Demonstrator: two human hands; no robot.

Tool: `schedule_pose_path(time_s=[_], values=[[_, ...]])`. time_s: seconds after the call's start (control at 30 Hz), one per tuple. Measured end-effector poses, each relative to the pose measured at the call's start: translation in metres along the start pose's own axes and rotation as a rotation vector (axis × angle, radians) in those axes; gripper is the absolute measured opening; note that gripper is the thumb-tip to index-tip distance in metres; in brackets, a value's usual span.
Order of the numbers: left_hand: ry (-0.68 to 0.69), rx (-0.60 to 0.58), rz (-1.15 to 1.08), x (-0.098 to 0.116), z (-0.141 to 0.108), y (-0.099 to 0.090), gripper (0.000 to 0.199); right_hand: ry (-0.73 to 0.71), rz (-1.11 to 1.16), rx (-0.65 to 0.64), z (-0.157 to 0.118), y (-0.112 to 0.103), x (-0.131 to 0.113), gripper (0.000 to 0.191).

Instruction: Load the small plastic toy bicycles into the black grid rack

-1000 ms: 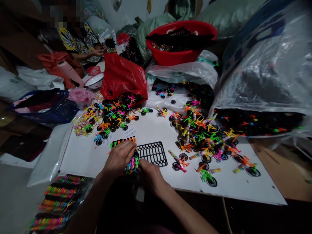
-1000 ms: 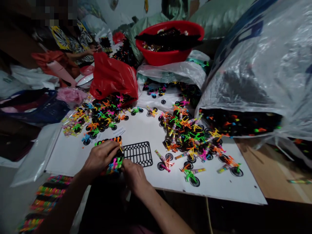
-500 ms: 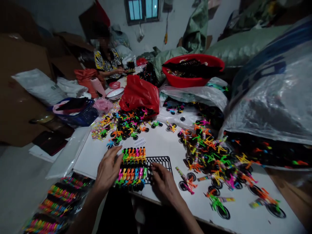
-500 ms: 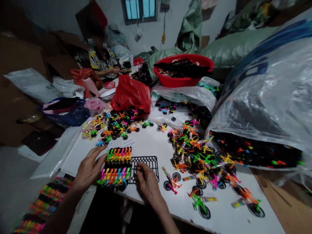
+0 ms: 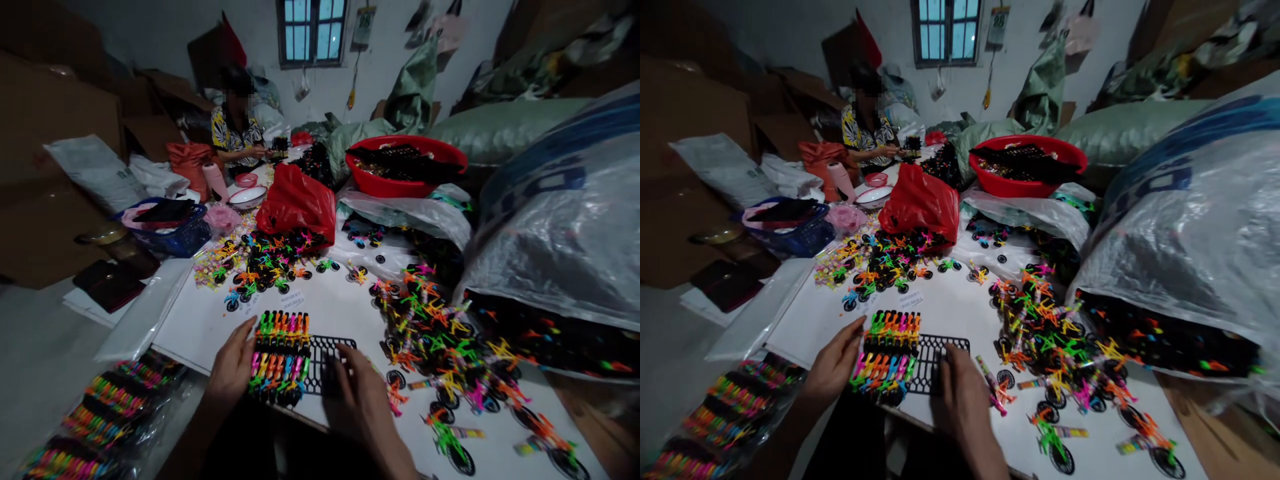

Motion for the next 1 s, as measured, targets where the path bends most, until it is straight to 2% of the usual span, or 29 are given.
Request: schedule_pose_path(time_s=[0.1, 0.17, 0.23, 0.37, 0.47, 0.57, 0.63, 0.7, 0.77, 0.83, 0.9, 0.97, 1.0], values=[[0.017, 0.135, -0.010, 0.001, 0.008, -0.019, 0.044, 0.186, -0.400, -0.112, 0.001, -0.026, 0.025, 0.032], [0.071, 0.181, -0.014, 0.012, 0.009, -0.026, 0.039, 0.207, -0.561, -0.242, 0.005, -0.029, 0.028, 0.034], [0.174, 0.167, -0.003, 0.032, 0.007, -0.025, 0.034, 0.171, -0.633, -0.315, 0.009, -0.026, 0.018, 0.034], [0.474, -0.006, 0.131, 0.075, -0.001, 0.002, 0.026, 0.086, -0.691, -0.279, 0.016, -0.023, -0.008, 0.032], [0.613, -0.145, 0.307, 0.089, -0.004, 0.030, 0.021, 0.083, -0.719, -0.261, 0.012, -0.020, 0.002, 0.030], [0.671, -0.202, 0.426, 0.087, -0.001, 0.051, 0.014, 0.093, -0.690, -0.293, -0.003, -0.016, 0.028, 0.029], [0.689, -0.207, 0.434, 0.081, 0.001, 0.059, 0.017, 0.104, -0.652, -0.320, -0.011, -0.016, 0.038, 0.029], [0.698, -0.196, 0.415, 0.076, 0.001, 0.062, 0.021, 0.132, -0.631, -0.313, -0.009, -0.021, 0.033, 0.028], [0.706, -0.183, 0.396, 0.072, 0.001, 0.061, 0.021, 0.125, -0.613, -0.254, 0.005, -0.028, 0.016, 0.026], [0.703, -0.180, 0.380, 0.070, -0.001, 0.060, 0.020, 0.008, -0.580, -0.171, 0.026, -0.030, -0.003, 0.023], [0.700, -0.179, 0.367, 0.068, -0.001, 0.060, 0.019, -0.183, -0.523, -0.142, 0.048, -0.026, -0.012, 0.021], [0.702, -0.168, 0.364, 0.066, -0.002, 0.060, 0.020, -0.301, -0.452, -0.184, 0.065, -0.017, -0.006, 0.019], [0.708, -0.155, 0.361, 0.065, -0.001, 0.060, 0.021, -0.308, -0.422, -0.209, 0.070, -0.013, 0.002, 0.018]])
Point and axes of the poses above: each hand's wrist, its own z-axis towards the middle knuckle, its own y-axis out of the palm, x = y × z, the point moved 2 cm from there along z, towards the middle knuckle, and after that the axes turned 6 degrees about -y, right-handed, at the moved point
